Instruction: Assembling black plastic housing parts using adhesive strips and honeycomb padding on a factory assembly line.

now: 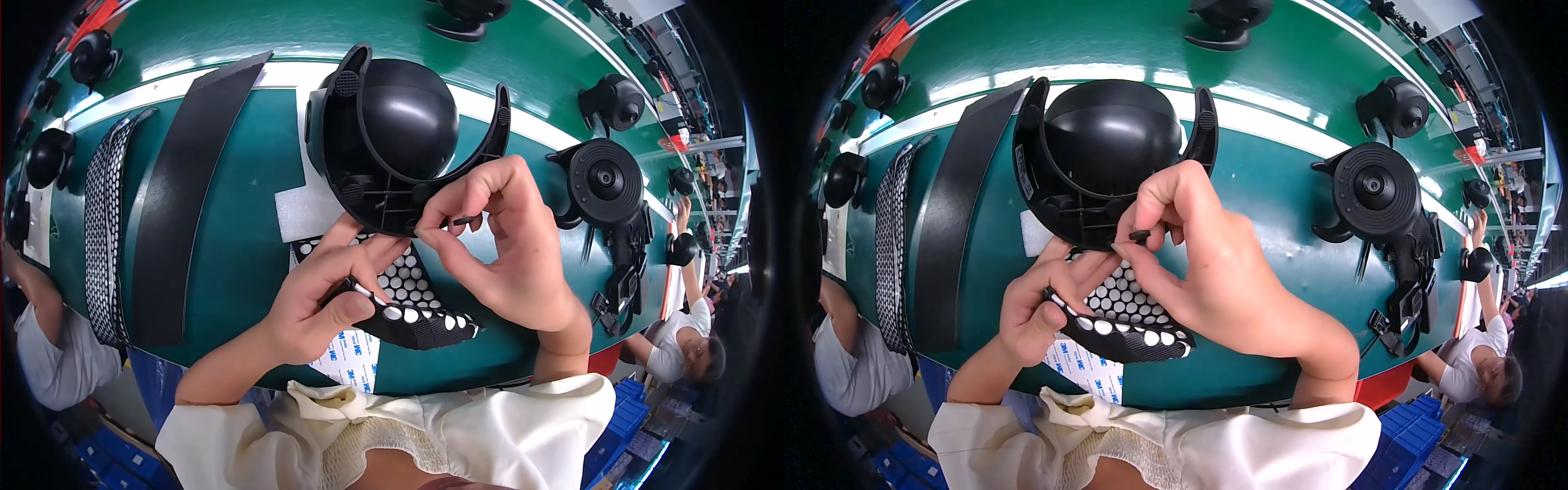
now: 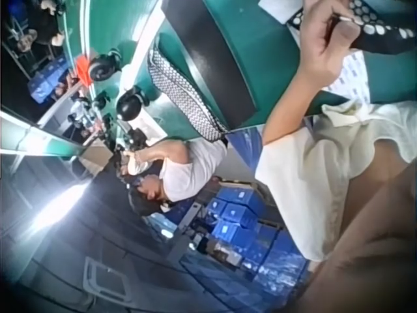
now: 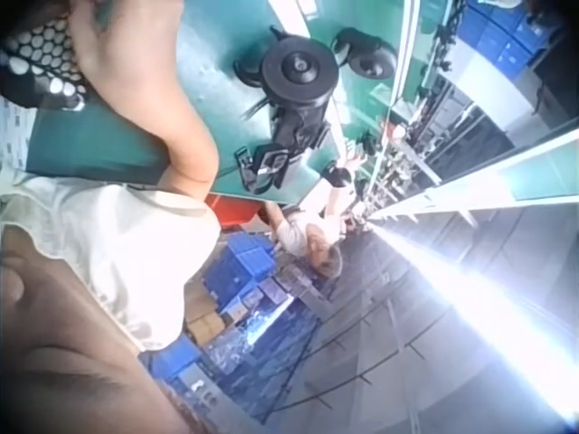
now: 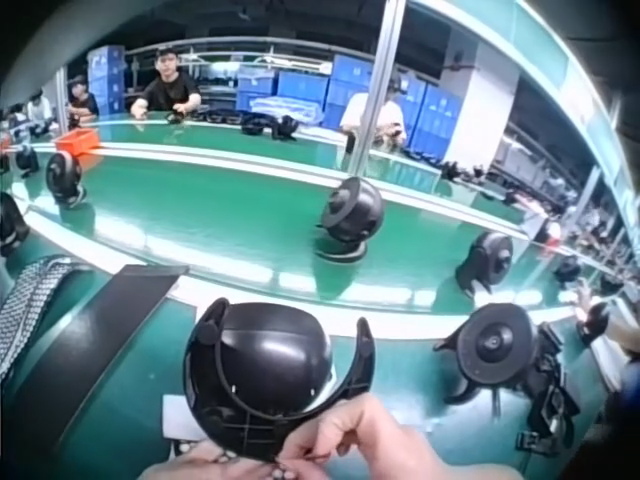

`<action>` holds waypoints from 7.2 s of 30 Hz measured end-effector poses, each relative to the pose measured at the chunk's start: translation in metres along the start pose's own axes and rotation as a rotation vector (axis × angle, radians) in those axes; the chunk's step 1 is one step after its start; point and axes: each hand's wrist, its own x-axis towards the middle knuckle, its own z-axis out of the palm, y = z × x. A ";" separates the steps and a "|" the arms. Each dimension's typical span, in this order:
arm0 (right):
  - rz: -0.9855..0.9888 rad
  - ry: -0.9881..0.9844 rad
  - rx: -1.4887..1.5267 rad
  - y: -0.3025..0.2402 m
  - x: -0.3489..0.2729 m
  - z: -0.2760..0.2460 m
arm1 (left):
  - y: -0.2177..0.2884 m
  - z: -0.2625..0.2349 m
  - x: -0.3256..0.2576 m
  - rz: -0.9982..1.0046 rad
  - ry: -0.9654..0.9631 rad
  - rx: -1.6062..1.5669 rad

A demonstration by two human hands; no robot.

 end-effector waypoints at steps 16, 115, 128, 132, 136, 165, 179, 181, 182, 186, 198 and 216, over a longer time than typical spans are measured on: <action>-0.104 0.039 -0.506 -0.019 0.004 0.006 | 0.003 0.003 0.001 -0.038 -0.003 0.103; -0.108 -0.151 -1.615 0.134 0.197 -0.032 | 0.019 0.003 0.002 -0.101 0.164 0.043; 0.381 0.080 -1.216 0.062 0.149 -0.222 | 0.013 -0.021 -0.016 -0.011 0.345 0.153; 0.098 0.660 -1.134 0.135 0.066 -0.362 | 0.016 -0.025 -0.008 0.027 0.361 0.171; 0.563 0.669 -0.115 0.160 0.043 -0.363 | 0.014 -0.026 -0.010 0.028 0.397 0.139; 0.446 0.048 0.809 0.001 0.038 -0.089 | 0.017 -0.013 0.004 0.055 0.209 -0.368; -0.095 0.528 -0.572 0.035 0.054 -0.041 | 0.037 0.005 -0.008 -0.010 0.316 0.150; -0.020 0.451 -0.494 0.019 0.045 -0.041 | 0.038 0.001 -0.007 -0.063 0.395 0.222; 0.068 0.319 -0.250 0.011 0.043 -0.038 | 0.044 0.000 -0.008 -0.114 0.416 0.207; 0.329 -0.038 0.120 -0.001 0.040 -0.018 | 0.047 0.002 -0.002 -0.116 0.462 0.293; 0.032 -0.209 0.272 0.021 0.034 -0.036 | 0.034 0.005 -0.012 -0.162 0.382 0.402; -0.114 0.482 -1.392 0.176 0.132 -0.078 | 0.016 -0.004 -0.015 -0.164 0.441 0.394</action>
